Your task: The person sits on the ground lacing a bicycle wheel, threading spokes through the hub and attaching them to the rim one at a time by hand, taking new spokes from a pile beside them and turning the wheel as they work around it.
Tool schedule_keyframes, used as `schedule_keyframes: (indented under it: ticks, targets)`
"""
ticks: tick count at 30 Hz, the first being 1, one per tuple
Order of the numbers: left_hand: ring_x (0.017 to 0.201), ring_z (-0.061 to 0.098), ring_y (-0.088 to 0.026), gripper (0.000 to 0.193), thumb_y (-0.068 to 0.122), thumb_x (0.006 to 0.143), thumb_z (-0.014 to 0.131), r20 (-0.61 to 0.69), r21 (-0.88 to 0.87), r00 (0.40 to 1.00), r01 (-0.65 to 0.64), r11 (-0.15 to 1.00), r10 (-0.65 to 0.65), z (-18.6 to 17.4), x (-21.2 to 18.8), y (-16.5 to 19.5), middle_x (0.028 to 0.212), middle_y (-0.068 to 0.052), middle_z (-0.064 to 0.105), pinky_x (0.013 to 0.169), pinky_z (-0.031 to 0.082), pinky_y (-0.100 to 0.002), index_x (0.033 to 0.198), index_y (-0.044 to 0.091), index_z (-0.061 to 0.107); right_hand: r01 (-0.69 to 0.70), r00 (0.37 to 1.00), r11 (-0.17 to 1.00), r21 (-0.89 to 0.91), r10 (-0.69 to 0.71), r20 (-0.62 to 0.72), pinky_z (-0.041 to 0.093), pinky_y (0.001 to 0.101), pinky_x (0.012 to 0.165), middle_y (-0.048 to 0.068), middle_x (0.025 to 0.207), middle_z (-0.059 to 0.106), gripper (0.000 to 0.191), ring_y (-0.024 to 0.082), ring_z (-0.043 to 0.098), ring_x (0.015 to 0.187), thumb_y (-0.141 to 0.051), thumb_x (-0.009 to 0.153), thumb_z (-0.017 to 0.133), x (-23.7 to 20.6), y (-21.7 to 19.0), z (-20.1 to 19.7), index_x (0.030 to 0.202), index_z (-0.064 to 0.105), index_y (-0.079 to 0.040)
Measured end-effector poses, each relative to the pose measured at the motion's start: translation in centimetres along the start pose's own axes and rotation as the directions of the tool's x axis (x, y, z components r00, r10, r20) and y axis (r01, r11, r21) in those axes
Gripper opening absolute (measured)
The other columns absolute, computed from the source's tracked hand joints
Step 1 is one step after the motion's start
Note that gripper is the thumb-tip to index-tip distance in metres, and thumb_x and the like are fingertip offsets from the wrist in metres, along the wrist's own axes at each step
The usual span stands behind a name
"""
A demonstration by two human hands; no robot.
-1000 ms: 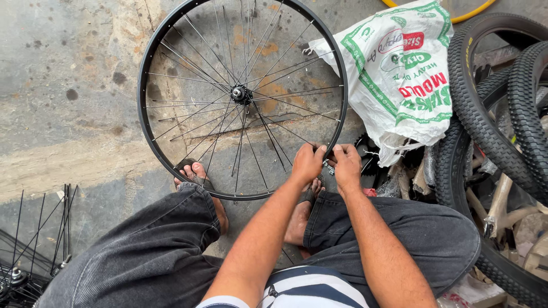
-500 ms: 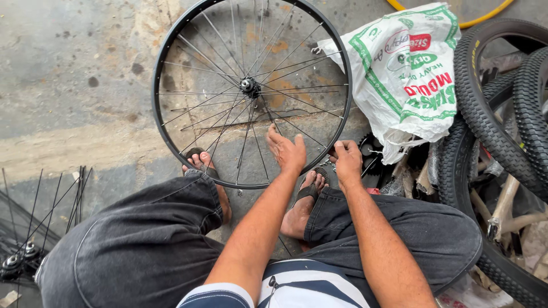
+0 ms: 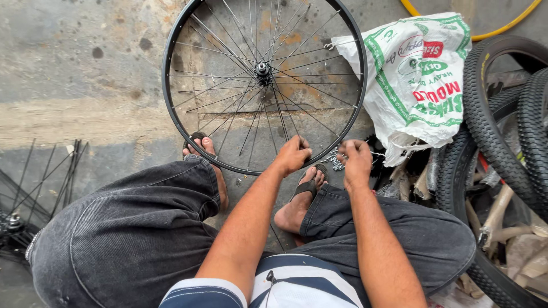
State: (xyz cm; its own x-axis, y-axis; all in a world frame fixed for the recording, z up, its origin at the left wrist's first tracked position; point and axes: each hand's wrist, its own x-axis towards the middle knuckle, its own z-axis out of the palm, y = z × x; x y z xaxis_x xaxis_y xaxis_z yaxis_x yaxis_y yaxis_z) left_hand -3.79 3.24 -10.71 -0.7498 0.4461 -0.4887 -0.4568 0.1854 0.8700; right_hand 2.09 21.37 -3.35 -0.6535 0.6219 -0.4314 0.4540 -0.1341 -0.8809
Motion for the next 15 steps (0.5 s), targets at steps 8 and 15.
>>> schedule_keyframes:
  ticks: [8, 15]
  targets:
    - [0.084, 0.074, -0.023, 0.023, 0.021, 0.091, 0.067, -0.09, -0.157, 0.996, -0.028, 0.987, 0.014, 2.0, 2.3, 1.8, 0.091, -0.012, 0.075, 0.078, 0.057, -0.036, 0.105, 0.004, 0.06, -0.055, 0.996, 0.998, -0.03, 0.057, 0.069, 0.06, 0.0272, 0.072, 0.008, 0.095, 0.073, 0.018, 0.014, 0.071, 0.079, 0.006, 0.089, 0.07, -2.6, 0.4, 1.4, 0.106, 0.073, 0.006]
    - [0.089, 0.072, -0.029, 0.025, 0.025, 0.091, 0.069, -0.146, -0.1, 0.989, 0.008, 0.995, -0.023, 1.2, 2.8, 2.3, 0.094, -0.014, 0.074, 0.081, 0.055, -0.041, 0.104, 0.005, 0.063, 0.03, 0.998, 0.999, -0.032, -0.028, 0.061, 0.058, 0.0266, 0.069, 0.009, 0.09, 0.07, 0.017, 0.014, 0.068, 0.075, 0.011, 0.087, 0.073, -1.9, -0.2, 4.7, 0.102, 0.068, 0.004]
